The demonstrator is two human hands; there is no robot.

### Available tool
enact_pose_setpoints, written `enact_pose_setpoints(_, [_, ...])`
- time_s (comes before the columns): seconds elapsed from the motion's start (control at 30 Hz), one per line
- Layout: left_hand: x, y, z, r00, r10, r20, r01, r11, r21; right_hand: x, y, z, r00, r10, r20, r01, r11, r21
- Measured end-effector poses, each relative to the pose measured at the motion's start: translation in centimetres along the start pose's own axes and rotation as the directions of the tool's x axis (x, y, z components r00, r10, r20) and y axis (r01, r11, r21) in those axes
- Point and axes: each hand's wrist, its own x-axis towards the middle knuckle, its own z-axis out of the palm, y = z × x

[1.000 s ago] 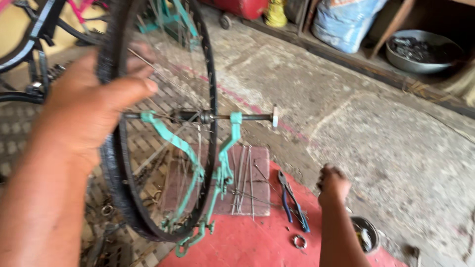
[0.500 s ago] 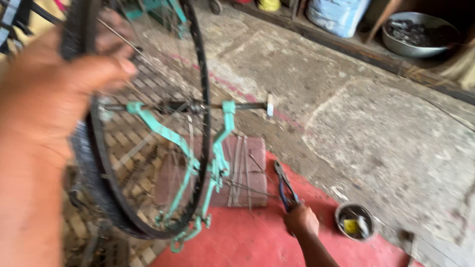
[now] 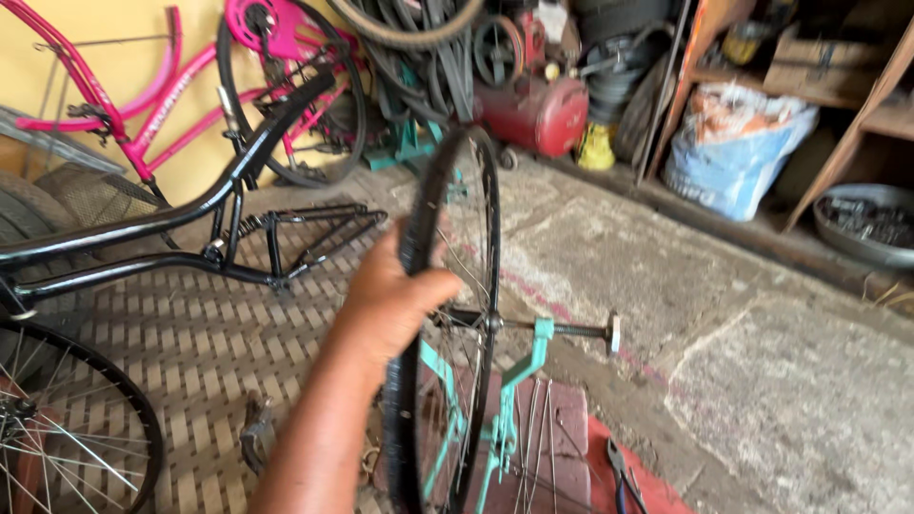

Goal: The person threads a wire through bicycle wheel hub components, uses pliers to bend the wire, and then uses a screwdriver to tighten components on the wheel rim while it is mounted on a stand.

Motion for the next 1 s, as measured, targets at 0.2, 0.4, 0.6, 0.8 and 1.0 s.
enact_pose_setpoints(0.2, [-0.5,-0.8,-0.2,0.992,0.125,-0.021,-0.126,0.991,-0.034,-1.8,-13.1,-10.4,0.934,-0.252,-0.251,0.344,0.824,0.450])
enact_pose_setpoints(0.4, [-0.9,-1.0,-0.8,0.992,0.127,-0.011,-0.127,0.990,-0.061,-13.7,-33.0,-23.6,0.743,-0.619,-0.255,0.647,0.566,0.511])
enact_pose_setpoints(0.6, [-1.1,-0.8,-1.5,0.986,0.165,-0.006,-0.164,0.980,-0.114,-22.4,-44.1,-26.1,0.478,-0.870,-0.123,0.869,0.448,0.210])
enact_pose_setpoints(0.8, [-1.6,-0.6,-2.4,0.990,0.086,0.113,-0.075,0.993,-0.092,-22.6,-48.5,-24.9,0.324,-0.946,-0.005,0.946,0.324,-0.031])
enact_pose_setpoints(1.0, [-1.4,-1.4,-2.6,0.976,0.153,0.155,-0.134,0.983,-0.126,-22.6,-49.0,-24.6,0.324,-0.940,0.107,0.940,0.307,-0.147])
